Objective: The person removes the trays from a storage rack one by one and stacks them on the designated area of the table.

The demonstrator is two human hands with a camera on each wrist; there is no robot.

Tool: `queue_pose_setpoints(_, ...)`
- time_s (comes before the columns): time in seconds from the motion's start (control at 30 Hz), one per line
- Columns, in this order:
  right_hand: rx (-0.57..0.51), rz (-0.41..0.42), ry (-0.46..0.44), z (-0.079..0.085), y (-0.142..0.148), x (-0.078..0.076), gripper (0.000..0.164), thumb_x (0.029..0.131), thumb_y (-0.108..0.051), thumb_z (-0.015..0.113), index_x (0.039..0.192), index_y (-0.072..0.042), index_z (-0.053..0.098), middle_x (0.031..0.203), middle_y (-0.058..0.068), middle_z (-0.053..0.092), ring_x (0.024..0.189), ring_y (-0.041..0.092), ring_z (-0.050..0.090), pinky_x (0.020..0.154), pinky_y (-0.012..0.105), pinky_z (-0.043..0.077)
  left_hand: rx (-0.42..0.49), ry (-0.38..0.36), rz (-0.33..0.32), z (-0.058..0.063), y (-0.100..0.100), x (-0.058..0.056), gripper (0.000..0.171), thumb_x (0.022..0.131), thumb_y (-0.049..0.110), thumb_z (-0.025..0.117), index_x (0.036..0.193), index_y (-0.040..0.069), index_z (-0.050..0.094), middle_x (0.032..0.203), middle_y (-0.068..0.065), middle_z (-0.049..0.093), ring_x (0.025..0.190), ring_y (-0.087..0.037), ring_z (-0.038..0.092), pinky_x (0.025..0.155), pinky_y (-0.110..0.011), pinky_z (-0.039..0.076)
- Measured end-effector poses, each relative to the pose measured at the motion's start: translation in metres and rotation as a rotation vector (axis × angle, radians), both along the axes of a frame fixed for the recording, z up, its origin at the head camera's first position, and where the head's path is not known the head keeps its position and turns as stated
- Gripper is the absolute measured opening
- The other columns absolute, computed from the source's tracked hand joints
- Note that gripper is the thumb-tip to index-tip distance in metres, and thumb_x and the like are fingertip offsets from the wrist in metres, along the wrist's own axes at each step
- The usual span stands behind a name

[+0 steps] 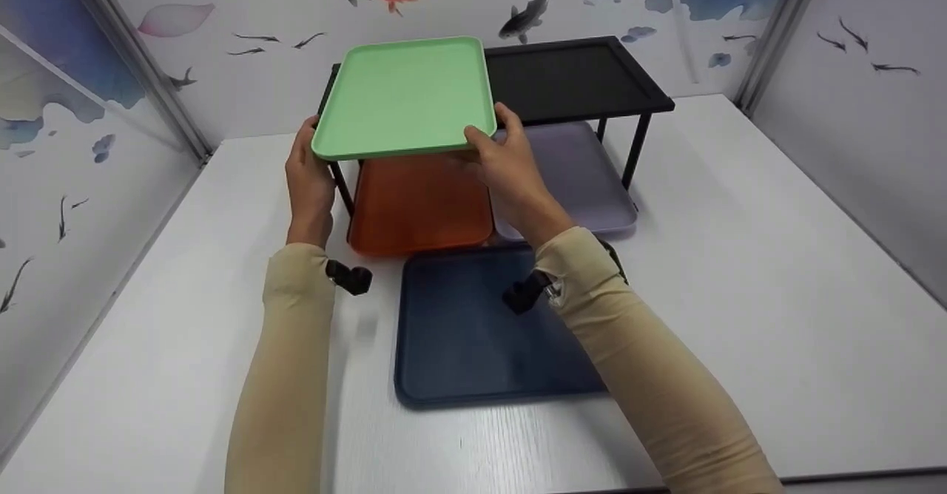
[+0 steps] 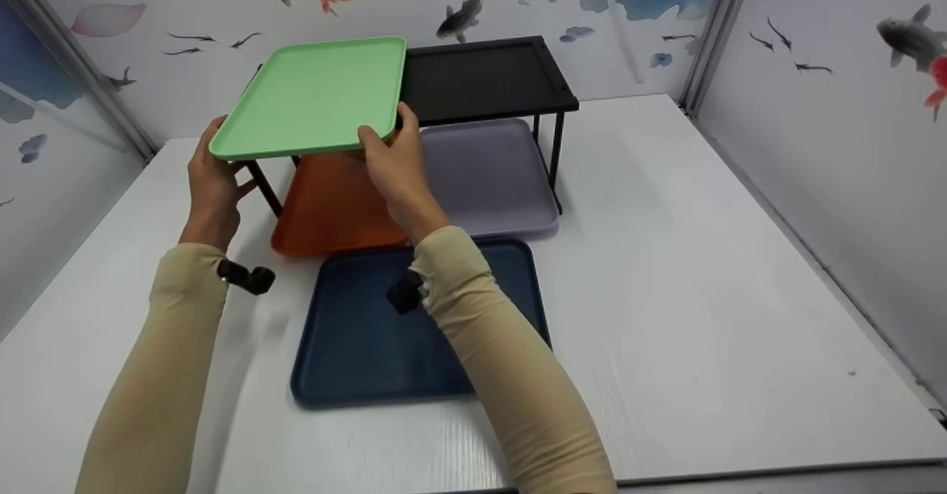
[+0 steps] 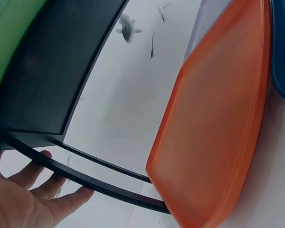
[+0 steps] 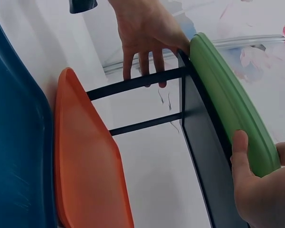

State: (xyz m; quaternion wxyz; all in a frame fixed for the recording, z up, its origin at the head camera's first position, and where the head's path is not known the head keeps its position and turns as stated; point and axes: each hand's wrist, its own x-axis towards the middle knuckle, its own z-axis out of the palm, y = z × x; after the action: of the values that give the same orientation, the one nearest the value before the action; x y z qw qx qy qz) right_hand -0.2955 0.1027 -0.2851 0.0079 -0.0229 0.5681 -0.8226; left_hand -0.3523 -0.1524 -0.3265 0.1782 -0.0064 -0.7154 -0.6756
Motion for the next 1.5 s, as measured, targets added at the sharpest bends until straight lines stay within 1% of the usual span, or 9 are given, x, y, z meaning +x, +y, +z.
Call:
queue_pose_setpoints(0.17, -0.092, -0.014, -0.019, 0.001, -0.001, 0.001, 0.070, 0.109, -0.010, 0.047, 0.165, -0.021, 0.007, 0.148, 0.019, 0.047, 0.125, 0.029, 0.063, 0.104, 0.040, 0.052, 0.002, 0.000, -0.004, 0.000, 0.000, 0.000, 0.051, 0.110, 0.050, 0.033, 0.151, 0.025, 0.050, 0.151, -0.003, 0.049, 0.136, -0.014, 0.042, 0.113, -0.040, 0.035)
queue_pose_setpoints(0.37, -0.197, -0.067, -0.036, 0.001, 0.001, 0.004, 0.065, 0.111, -0.008, 0.040, 0.166, -0.023, 0.009, 0.149, 0.018, 0.047, 0.123, 0.031, 0.063, 0.098, 0.040, 0.056, 0.006, -0.001, -0.010, 0.001, 0.000, 0.001, 0.052, 0.110, 0.049, 0.033, 0.154, 0.024, 0.047, 0.158, -0.003, 0.043, 0.140, -0.013, 0.040, 0.116, -0.038, 0.033)
queue_pose_setpoints(0.53, -0.301, -0.094, -0.022, 0.000, 0.006, 0.008, 0.061, 0.111, -0.008, 0.034, 0.166, -0.022, 0.009, 0.154, 0.019, 0.043, 0.124, 0.036, 0.062, 0.102, 0.048, 0.053, 0.009, -0.023, -0.001, 0.001, -0.001, 0.000, 0.051, 0.111, 0.048, 0.031, 0.155, 0.026, 0.046, 0.162, -0.001, 0.039, 0.143, -0.011, 0.038, 0.118, -0.033, 0.031)
queue_pose_setpoints(0.63, -0.332, -0.102, 0.001, -0.002, 0.011, 0.012, 0.060, 0.112, -0.008, 0.032, 0.166, -0.021, 0.009, 0.156, 0.020, 0.039, 0.126, 0.039, 0.060, 0.104, 0.051, 0.051, 0.019, -0.028, -0.001, 0.001, -0.001, 0.000, 0.051, 0.111, 0.048, 0.032, 0.155, 0.027, 0.046, 0.163, 0.000, 0.038, 0.144, -0.010, 0.036, 0.118, -0.031, 0.031)
queue_pose_setpoints(0.87, -0.320, -0.110, 0.058, -0.006, 0.028, 0.026, 0.060, 0.112, -0.010, 0.030, 0.166, -0.017, 0.006, 0.159, 0.020, 0.036, 0.131, 0.041, 0.057, 0.099, 0.049, 0.054, -0.043, -0.044, 0.027, 0.001, -0.001, 0.000, 0.051, 0.111, 0.048, 0.030, 0.156, 0.029, 0.044, 0.165, 0.002, 0.035, 0.147, -0.007, 0.034, 0.117, -0.026, 0.031)
queue_pose_setpoints(1.0, -0.314, -0.111, 0.078, -0.008, 0.038, 0.034, 0.060, 0.112, -0.010, 0.030, 0.166, -0.016, 0.005, 0.159, 0.020, 0.035, 0.132, 0.041, 0.055, 0.098, 0.048, 0.055, -0.026, -0.047, 0.022, 0.001, -0.001, -0.001, 0.051, 0.111, 0.048, 0.030, 0.156, 0.028, 0.044, 0.164, 0.003, 0.036, 0.146, -0.008, 0.035, 0.116, -0.026, 0.031)
queue_pose_setpoints(1.17, -0.271, -0.111, 0.109, -0.012, 0.053, 0.043, 0.060, 0.112, -0.012, 0.030, 0.166, -0.017, 0.004, 0.159, 0.017, 0.036, 0.133, 0.039, 0.055, 0.097, 0.045, 0.056, -0.029, -0.052, 0.023, 0.001, -0.001, -0.001, 0.050, 0.111, 0.048, 0.030, 0.156, 0.029, 0.044, 0.165, 0.004, 0.035, 0.149, -0.007, 0.033, 0.119, -0.028, 0.030)
queue_pose_setpoints(1.33, -0.221, -0.115, 0.147, -0.018, 0.070, 0.050, 0.059, 0.113, -0.014, 0.030, 0.166, -0.016, 0.004, 0.158, 0.017, 0.037, 0.129, 0.037, 0.058, 0.098, 0.044, 0.056, -0.022, -0.060, 0.020, 0.000, -0.002, -0.002, 0.050, 0.112, 0.046, 0.030, 0.156, 0.028, 0.043, 0.164, 0.003, 0.036, 0.147, -0.009, 0.035, 0.118, -0.029, 0.032)
queue_pose_setpoints(1.5, -0.188, -0.138, 0.179, -0.023, 0.088, 0.056, 0.057, 0.113, -0.016, 0.030, 0.165, -0.013, 0.006, 0.153, 0.019, 0.041, 0.119, 0.029, 0.065, 0.095, 0.041, 0.057, -0.018, -0.050, 0.010, 0.000, -0.001, -0.001, 0.051, 0.112, 0.047, 0.030, 0.156, 0.027, 0.043, 0.164, 0.003, 0.037, 0.148, -0.009, 0.035, 0.120, -0.030, 0.031)
